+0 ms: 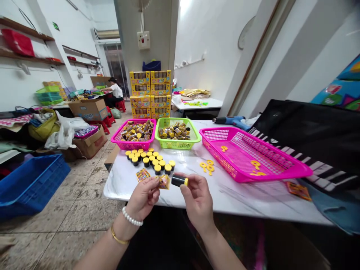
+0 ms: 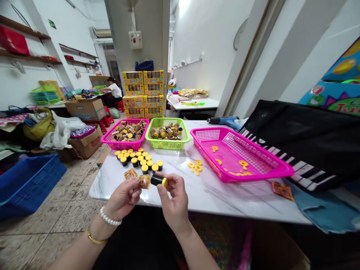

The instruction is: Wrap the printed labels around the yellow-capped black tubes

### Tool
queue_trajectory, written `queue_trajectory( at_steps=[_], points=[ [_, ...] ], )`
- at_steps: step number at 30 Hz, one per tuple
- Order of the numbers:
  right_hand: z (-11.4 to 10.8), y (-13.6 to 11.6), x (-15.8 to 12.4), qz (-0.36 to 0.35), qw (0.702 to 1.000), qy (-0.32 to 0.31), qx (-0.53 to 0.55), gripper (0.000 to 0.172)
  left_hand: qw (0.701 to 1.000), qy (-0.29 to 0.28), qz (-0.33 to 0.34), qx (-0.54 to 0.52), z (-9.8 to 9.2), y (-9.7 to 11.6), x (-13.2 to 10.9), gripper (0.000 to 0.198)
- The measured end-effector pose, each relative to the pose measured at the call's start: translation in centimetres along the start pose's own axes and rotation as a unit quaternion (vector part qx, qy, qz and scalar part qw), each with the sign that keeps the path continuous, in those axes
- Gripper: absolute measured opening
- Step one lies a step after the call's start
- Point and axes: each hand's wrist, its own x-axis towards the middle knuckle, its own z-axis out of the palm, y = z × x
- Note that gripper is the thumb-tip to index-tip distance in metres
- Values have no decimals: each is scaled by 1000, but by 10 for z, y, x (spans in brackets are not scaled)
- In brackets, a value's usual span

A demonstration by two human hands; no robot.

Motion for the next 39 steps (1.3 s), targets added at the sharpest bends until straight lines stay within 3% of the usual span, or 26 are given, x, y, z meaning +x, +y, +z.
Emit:
queue_trajectory(
  at_steps=[6,14,21,27,30,35,39],
  points=[
    [5,-7,13,146,979,15,142,42,998,17,-15,-65,2,-1,4,35],
    [7,-2,17,164,981,-1,104,39,997,-13,-18,-79,5,-5,5,39],
    [5,-13,20,135,977,19,164,40,995,13,-27,-99,7,-9,9,36],
    [5,-6,21,201,966,-14,160,41,991,-14,-33,-132,13,-8,8,28],
    [2,-6,20,177,979,-4,103,43,988,-10,-38,-150,13,-8,7,24],
    [1,-15,13,59,997,-9,-58,36,990,-21,-14,-142,12,-11,7,30],
    [2,-16,11,36,997,-18,-71,35,994,-31,15,-101,11,-14,5,38]
  ],
)
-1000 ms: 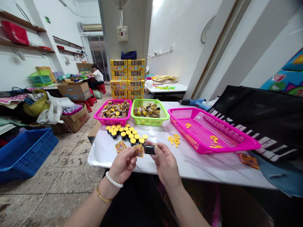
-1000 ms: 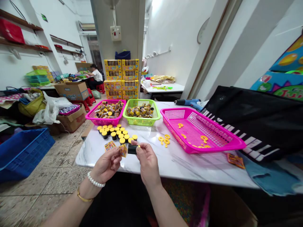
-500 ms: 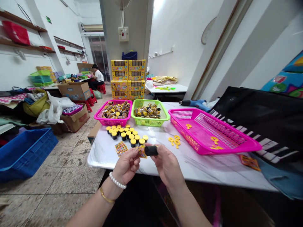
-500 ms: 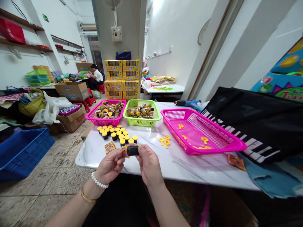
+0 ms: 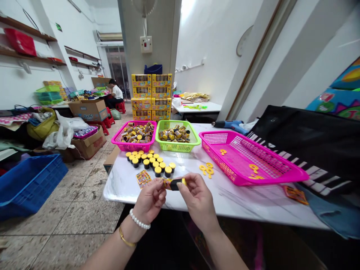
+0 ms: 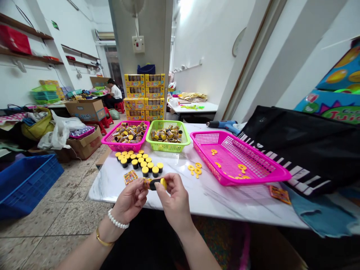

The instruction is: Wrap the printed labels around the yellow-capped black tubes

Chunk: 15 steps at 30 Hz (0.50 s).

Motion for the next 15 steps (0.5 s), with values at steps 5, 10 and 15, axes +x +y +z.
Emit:
queue_trajectory(
  at_steps=[5,10,15],
  points=[
    [3,-1,7,47,997,-31,56,41,1000,-14,-19,16,-4,3,0,41],
    [4,2,6,-43,998,3,-39,31,998,-8,-62,-32,0,9,-3,30],
    [0,14,-4,-120,983,54,-125,28,999,-12,-25,-16,2,5,-8,38]
  ],
)
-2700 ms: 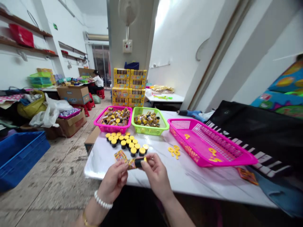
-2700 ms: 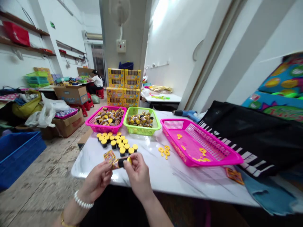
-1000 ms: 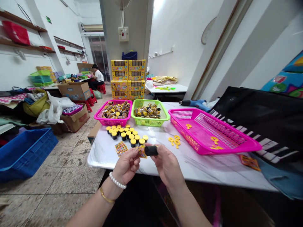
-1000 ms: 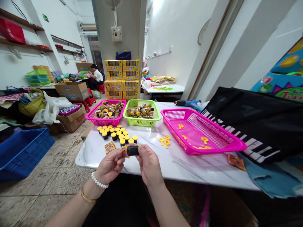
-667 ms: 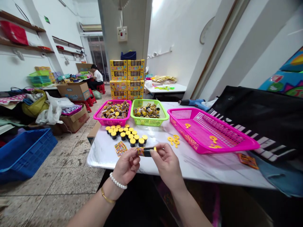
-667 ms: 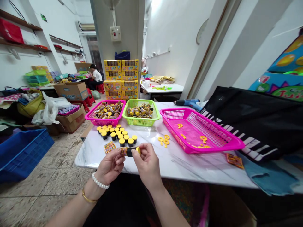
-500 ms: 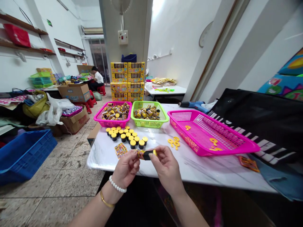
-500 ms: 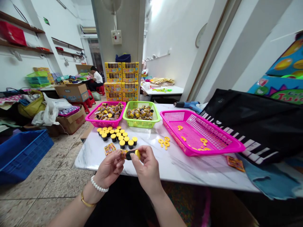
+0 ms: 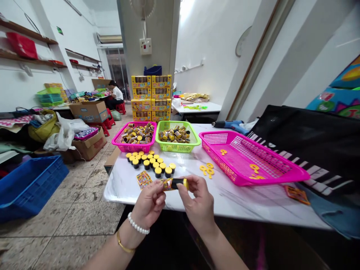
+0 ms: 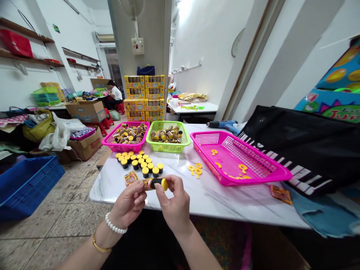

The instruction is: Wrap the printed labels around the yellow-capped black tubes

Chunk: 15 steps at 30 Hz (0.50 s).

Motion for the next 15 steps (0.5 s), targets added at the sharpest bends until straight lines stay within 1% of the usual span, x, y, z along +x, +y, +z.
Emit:
queue_trajectory(
  at_steps=[2,4,5,7,9,12,15],
  points=[
    [-1,1,-1,35,997,-41,63,27,1000,4,12,18,-2,-1,0,42],
    [-3,-1,1,97,980,-82,153,29,999,12,19,38,-3,1,2,46],
    [-4,-2,2,130,968,-89,194,32,998,18,24,48,-4,2,3,47],
    [-7,-4,5,182,948,-76,251,37,997,27,37,65,-4,5,5,50],
    [-8,-5,7,206,937,-44,278,41,996,30,45,76,-3,5,6,51],
    [-5,-5,8,211,938,-10,275,44,995,19,40,87,-1,2,5,49],
    [1,-8,7,199,948,-22,249,43,996,4,31,79,1,-2,4,44]
  ],
)
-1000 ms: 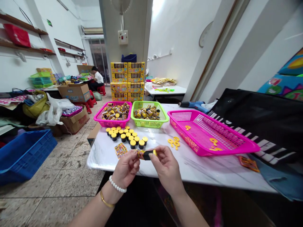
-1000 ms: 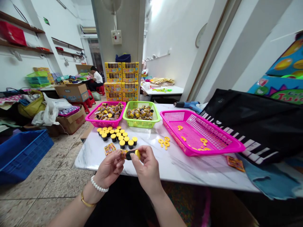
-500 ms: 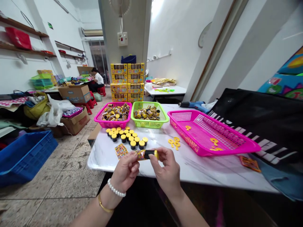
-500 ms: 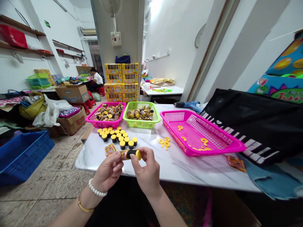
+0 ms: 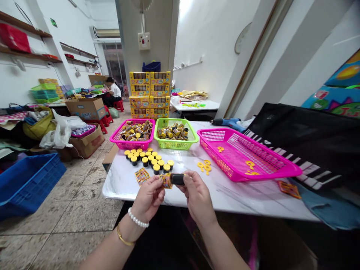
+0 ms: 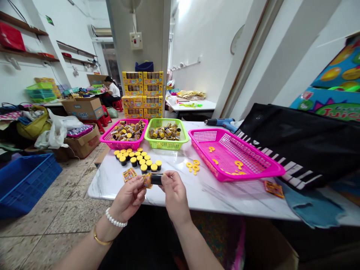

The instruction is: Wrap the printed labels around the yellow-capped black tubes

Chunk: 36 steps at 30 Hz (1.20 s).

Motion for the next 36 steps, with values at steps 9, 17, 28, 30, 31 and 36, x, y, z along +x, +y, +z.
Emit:
queue_trajectory(
  at_steps=[9,17,28,30,31,36],
  points=[
    [3,-5,-7,-60,987,-42,-146,34,995,20,-29,-89,-2,-1,1,41],
    [-6,9,-9,-97,975,-23,-200,28,1000,11,-10,12,-12,-11,-4,46],
    [-2,-10,-10,-130,990,-15,-56,25,978,97,125,134,-12,12,-35,54],
    [0,-14,-12,-135,989,-50,-44,24,977,53,134,158,-12,20,-38,54],
    [1,-14,-14,-135,987,-73,-44,24,979,24,122,163,-13,23,-39,55],
    [8,0,-17,-165,964,-165,-125,23,981,-82,63,165,-22,22,-38,43]
  ],
)
